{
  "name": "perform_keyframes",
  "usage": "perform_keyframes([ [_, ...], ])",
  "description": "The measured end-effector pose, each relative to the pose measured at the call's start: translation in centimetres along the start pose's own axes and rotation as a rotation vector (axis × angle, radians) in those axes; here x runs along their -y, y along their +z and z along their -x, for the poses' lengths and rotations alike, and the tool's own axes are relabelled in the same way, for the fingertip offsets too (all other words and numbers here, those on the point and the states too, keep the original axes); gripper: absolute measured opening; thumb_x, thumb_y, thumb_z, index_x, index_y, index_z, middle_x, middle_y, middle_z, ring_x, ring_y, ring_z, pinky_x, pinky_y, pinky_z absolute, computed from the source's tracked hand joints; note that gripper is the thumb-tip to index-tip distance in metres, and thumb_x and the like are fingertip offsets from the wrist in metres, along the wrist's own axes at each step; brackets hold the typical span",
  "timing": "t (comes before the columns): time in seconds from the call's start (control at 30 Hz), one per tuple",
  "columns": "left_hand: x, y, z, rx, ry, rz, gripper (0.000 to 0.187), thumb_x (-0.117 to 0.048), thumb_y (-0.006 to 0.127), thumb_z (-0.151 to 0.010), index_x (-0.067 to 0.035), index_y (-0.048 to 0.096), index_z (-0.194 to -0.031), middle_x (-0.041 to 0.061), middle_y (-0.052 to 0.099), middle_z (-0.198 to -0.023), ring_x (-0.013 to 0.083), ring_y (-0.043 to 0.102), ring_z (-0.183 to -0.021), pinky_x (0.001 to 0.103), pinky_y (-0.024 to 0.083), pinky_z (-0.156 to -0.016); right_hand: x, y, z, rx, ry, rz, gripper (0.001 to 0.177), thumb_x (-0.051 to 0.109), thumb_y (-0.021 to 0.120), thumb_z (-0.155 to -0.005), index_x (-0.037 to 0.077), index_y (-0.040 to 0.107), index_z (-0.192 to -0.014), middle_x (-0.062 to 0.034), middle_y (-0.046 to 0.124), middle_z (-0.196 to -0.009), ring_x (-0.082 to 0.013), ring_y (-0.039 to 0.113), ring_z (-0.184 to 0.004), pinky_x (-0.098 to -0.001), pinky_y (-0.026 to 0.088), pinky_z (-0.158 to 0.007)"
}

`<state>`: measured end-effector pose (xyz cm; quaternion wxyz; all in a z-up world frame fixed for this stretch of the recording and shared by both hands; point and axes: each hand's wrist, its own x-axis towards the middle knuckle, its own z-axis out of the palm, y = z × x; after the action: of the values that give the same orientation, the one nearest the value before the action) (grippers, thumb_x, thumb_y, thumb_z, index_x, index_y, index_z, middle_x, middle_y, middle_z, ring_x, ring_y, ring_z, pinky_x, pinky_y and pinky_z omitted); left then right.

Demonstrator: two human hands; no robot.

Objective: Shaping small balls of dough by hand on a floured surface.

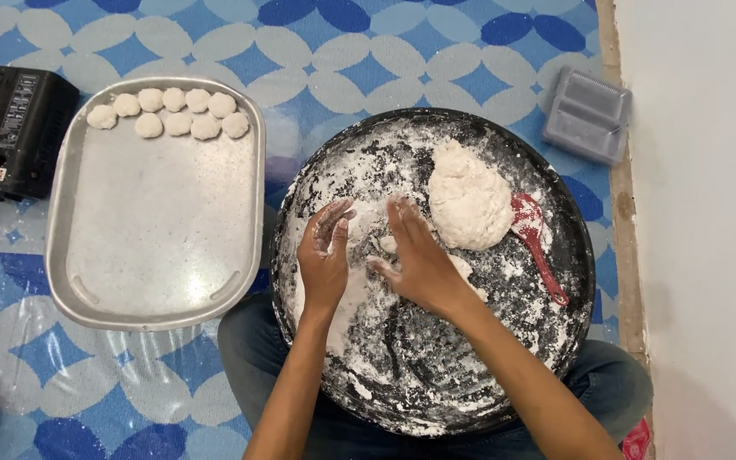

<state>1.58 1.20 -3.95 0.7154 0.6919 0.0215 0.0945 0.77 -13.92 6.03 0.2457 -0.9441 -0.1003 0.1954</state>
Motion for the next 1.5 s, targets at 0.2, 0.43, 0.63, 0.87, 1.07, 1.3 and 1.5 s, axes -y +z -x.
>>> perform_keyframes([
  [0.2,-1.3,0.7,-0.1,0.017,0.011,0.029,0.027,-0.006,0.054,-0.101,0.001,0.061,-0.126,0.021,0.069,-0.123,0.0328,0.067,-0.115,0.048,0.048,-0.105,-4.2,3.7,-1.2,0.065,-0.154,0.138,0.081,-0.014,0.059,-0.083,0.010,0.033,-0.155,-0.0247,0.053,-0.141,-0.0419,0.045,-0.135,-0.0476,0.054,-0.097],
  [0.43,-2.5,1.0,-0.1,0.128,-0.135,-0.022,0.034,-0.014,0.053,-0.102,0.003,0.058,-0.131,0.027,0.064,-0.127,0.0401,0.062,-0.119,0.053,0.044,-0.108,-7.0,4.4,-1.4,-0.267,0.053,-0.405,0.040,-0.002,0.068,-0.086,0.005,0.067,-0.125,-0.0186,0.069,-0.115,-0.0324,0.067,-0.109,-0.0376,0.060,-0.088],
  [0.63,-1.4,2.6,0.4,0.436,-0.423,0.045,0.053,-0.021,0.079,-0.086,0.000,0.063,-0.132,0.019,0.069,-0.125,0.0309,0.066,-0.118,0.044,0.051,-0.104,-5.3,3.9,0.9,-0.387,0.163,-0.643,0.044,0.012,0.076,-0.087,0.007,0.065,-0.129,-0.0212,0.069,-0.116,-0.0318,0.068,-0.105,-0.0368,0.058,-0.090],
  [0.87,-0.7,3.5,0.2,0.315,-0.588,0.345,0.041,-0.007,0.075,-0.086,0.007,0.066,-0.123,0.023,0.072,-0.113,0.0274,0.073,-0.096,0.037,0.061,-0.084,-4.5,2.4,3.6,-0.254,0.165,-0.600,0.072,0.008,0.061,-0.091,0.016,0.030,-0.155,-0.0266,0.038,-0.153,-0.0496,0.033,-0.142,-0.0614,0.031,-0.116],
  [1.07,-0.4,4.7,0.7,0.248,-0.585,0.288,0.035,-0.004,0.077,-0.084,0.008,0.069,-0.116,0.024,0.075,-0.104,0.0279,0.074,-0.090,0.038,0.062,-0.079,-4.4,1.8,4.1,-0.225,0.082,-0.737,0.089,0.002,0.057,-0.088,0.016,0.005,-0.159,-0.0304,0.018,-0.161,-0.0429,0.047,-0.123,-0.0497,0.045,-0.098],
  [1.3,0.3,4.5,1.2,0.280,-0.752,0.315,0.048,-0.018,0.073,-0.092,0.008,0.060,-0.129,0.029,0.069,-0.116,0.0317,0.072,-0.094,0.037,0.064,-0.078,-6.9,3.2,3.6,-0.391,0.110,-0.901,0.076,0.008,0.064,-0.091,0.004,0.025,-0.156,-0.0298,0.032,-0.156,-0.0486,0.031,-0.143,-0.0593,0.028,-0.118],
  [1.5,-1.4,4.8,1.2,0.487,-0.715,0.280,0.048,-0.007,0.073,-0.088,0.015,0.057,-0.128,0.030,0.065,-0.119,0.0309,0.068,-0.097,0.034,0.061,-0.081,-8.2,3.3,3.6,-0.297,0.147,-0.892,0.091,0.016,0.077,-0.081,0.009,0.026,-0.156,-0.0280,0.035,-0.154,-0.0467,0.045,-0.135,-0.0545,0.037,-0.117],
])
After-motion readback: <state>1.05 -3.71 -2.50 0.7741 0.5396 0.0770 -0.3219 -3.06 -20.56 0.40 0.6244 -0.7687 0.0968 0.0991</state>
